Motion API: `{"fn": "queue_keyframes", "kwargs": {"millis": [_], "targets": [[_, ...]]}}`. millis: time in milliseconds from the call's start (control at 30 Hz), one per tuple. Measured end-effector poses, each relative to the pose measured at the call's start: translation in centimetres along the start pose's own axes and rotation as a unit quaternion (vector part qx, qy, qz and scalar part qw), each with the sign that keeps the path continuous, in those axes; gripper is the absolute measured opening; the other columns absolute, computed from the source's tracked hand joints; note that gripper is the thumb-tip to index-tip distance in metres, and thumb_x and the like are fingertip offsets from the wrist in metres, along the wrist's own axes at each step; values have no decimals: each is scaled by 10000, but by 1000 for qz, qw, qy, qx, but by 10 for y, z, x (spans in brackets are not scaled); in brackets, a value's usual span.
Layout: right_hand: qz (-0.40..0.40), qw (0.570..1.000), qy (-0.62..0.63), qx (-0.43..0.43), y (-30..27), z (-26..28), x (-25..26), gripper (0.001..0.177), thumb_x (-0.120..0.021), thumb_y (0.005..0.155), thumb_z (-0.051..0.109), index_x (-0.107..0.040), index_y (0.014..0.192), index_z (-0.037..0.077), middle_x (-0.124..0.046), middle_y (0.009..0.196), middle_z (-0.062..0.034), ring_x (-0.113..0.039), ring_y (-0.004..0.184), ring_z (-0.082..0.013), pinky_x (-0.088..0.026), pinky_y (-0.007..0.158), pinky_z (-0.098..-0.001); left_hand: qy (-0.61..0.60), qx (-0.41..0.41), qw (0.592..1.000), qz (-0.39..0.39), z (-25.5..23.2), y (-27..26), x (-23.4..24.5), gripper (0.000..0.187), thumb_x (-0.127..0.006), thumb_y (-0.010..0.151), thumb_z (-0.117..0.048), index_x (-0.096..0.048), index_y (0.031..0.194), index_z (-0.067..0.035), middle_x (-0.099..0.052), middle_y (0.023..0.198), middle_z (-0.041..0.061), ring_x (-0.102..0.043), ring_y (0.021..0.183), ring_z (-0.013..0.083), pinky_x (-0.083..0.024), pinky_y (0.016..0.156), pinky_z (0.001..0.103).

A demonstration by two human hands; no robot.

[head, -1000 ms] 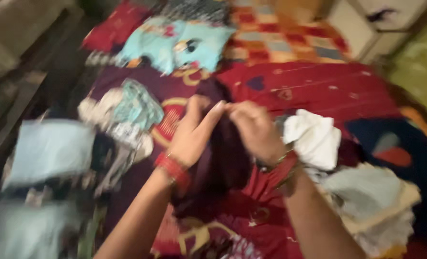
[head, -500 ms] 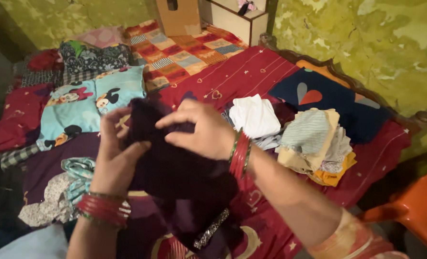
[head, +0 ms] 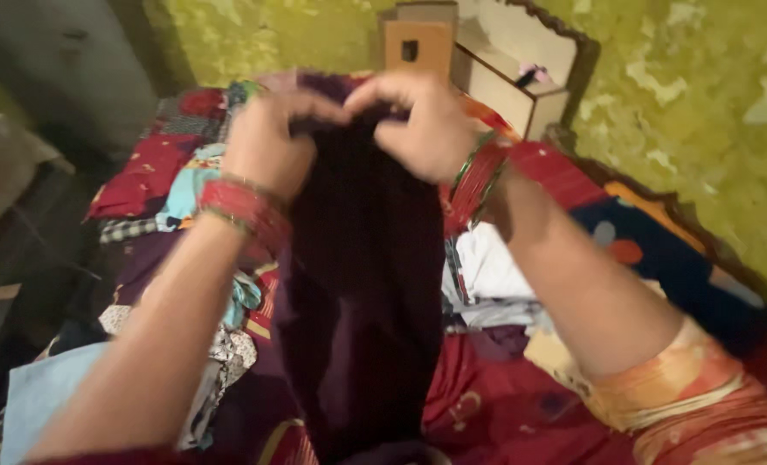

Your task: The person folds clean clothes on a bed, smoothing each garment flat with both hands and stacking folded items into piles by type. They fold a dark garment, then a white shirt, then another dark garment, pressing each down and adding it to the stacks.

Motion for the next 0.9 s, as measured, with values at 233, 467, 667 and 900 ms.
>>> {"fn": "queue_keyframes", "kwargs": {"millis": [233,467,667,900], "targets": [[114,971,207,21,84,17,36,261,-661,847,-30,-688,1095,47,-717,1023,-41,-682,982,-147,-550,893,-280,205,-35,973,97,-10,91,52,328,-565,878,8,-768,1076,-158,-747,1018,154,-704,836,333,-544,747,448],[224,969,76,-70,91,-13,24,315,-623,830,37,-802,1084,93,-744,949,-15,-664,858,-96,-524,791,-254,241,169,901,319,27,62,69,602,-572,783,13,-854,1200,-318,-719,887,263,-655,784,442,-528,703,514],[159,987,15,-35,84,-23,-33,181,-704,863,155,-819,996,110,-804,942,-29,-728,870,-90,-564,799,-248,254,156,931,210,29,46,34,314,-651,840,-257,-826,1095,-210,-773,1004,163,-724,943,345,-538,905,420],[170,984,-46,23,72,-16,-58,259,-849,714,145,-821,971,130,-785,855,-51,-736,799,-157,-559,720,-300,203,143,940,236,34,11,43,323,-767,780,-268,-803,1095,-208,-776,958,124,-736,878,292,-542,853,410]]}}
Point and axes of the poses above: each hand's wrist, its own y-axis towards the middle knuckle, its own x-axis out of the back of the hand, z = x × y, the point moved 7 cm from there along y, towards the middle knuckle
